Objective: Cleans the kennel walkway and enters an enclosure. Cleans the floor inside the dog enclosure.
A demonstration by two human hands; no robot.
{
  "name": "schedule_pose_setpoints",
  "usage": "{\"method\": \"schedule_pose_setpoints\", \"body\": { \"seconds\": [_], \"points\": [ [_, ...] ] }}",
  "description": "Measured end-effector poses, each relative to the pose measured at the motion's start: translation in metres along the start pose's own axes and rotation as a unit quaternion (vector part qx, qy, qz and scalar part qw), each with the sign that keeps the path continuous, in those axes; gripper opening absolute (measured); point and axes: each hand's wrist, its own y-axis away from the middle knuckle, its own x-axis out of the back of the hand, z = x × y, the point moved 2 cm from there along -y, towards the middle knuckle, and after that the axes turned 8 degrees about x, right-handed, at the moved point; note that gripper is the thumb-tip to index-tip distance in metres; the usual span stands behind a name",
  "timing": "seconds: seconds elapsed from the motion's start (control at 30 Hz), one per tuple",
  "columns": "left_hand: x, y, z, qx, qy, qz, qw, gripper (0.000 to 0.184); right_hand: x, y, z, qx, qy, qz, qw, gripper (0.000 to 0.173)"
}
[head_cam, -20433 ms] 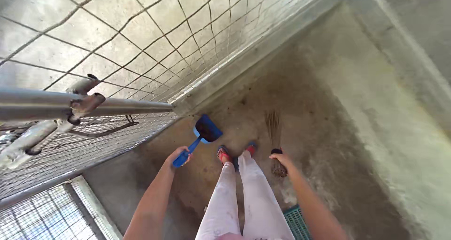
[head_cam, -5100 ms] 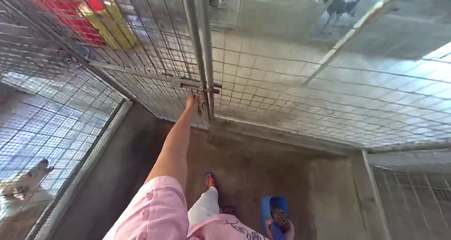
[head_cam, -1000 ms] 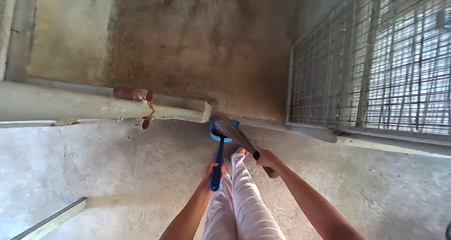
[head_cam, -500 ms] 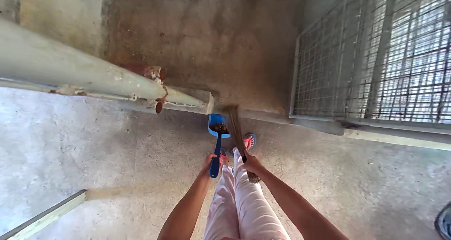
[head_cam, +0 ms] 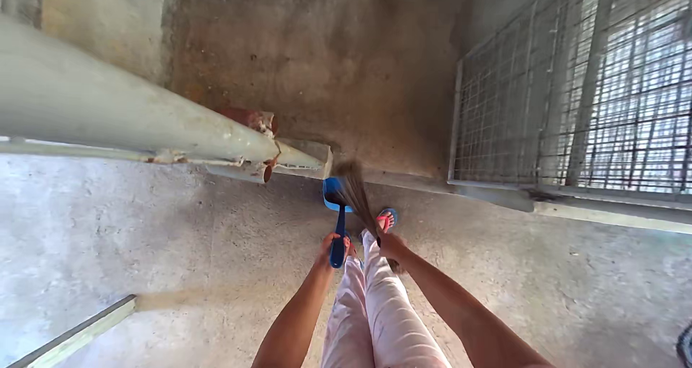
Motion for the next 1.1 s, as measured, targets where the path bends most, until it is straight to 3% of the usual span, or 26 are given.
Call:
{"method": "schedule_pose_setpoints", "body": {
  "seconds": [0.07,0.2,0.33,0.43,0.5,0.6,0.7,0.73,0.77,0.83,0.87,0.97,1.1],
  "points": [
    [0.0,0.0,-0.001,-0.001,-0.001,0.005,1.0,0.028,-0.01,0.022,0.002,-0.007,0.01,-0.024,1.0,0.095],
    [0.006,0.001,0.0,0.006,-0.004,-0.007,1.0,0.029,0.023,0.065,0.021,-0.028,-0.05,0.038,0.998,0.094],
    [0.005,0.002,-0.002,0.016,-0.021,-0.004,1.0,0.031,0.047,0.04,0.022,-0.042,-0.079,0.082,0.993,0.094],
    [-0.001,0.004,-0.006,0.011,-0.032,0.009,0.999,0.03,0.02,0.014,0.015,-0.015,-0.059,0.04,0.997,0.094],
    [0.0,0.01,-0.012,0.002,-0.059,0.011,0.998,0.031,-0.002,0.025,0.012,0.005,-0.09,0.015,0.996,0.096],
    [0.008,0.025,-0.027,-0.014,-0.126,0.002,0.992,0.033,-0.022,0.077,0.032,0.026,-0.188,0.018,0.982,0.089],
    [0.0,0.049,-0.044,-0.019,-0.187,0.0,0.982,0.029,-0.051,0.141,0.068,-0.027,-0.327,0.061,0.943,0.091],
    [-0.01,0.063,-0.053,-0.017,-0.206,0.006,0.978,0.025,-0.064,0.161,0.082,-0.056,-0.407,0.088,0.907,0.085],
    [-0.023,0.077,-0.065,-0.011,-0.227,0.012,0.974,0.021,-0.076,0.18,0.094,-0.087,-0.499,0.118,0.854,0.064],
    [-0.051,0.1,-0.089,0.01,-0.258,0.02,0.966,0.014,-0.093,0.212,0.109,-0.101,-0.685,0.129,0.71,0.02],
    [-0.065,0.108,-0.103,0.025,-0.269,0.022,0.963,0.014,-0.097,0.223,0.114,-0.078,-0.757,0.113,0.639,0.017],
    [-0.105,0.126,-0.147,0.069,-0.342,0.033,0.937,0.011,-0.096,0.229,0.113,-0.013,-0.858,0.125,0.497,0.044],
    [-0.141,0.134,-0.204,0.125,-0.523,0.061,0.841,0.016,-0.063,0.224,0.099,-0.05,-0.913,0.25,0.319,0.065]
  ]
}}
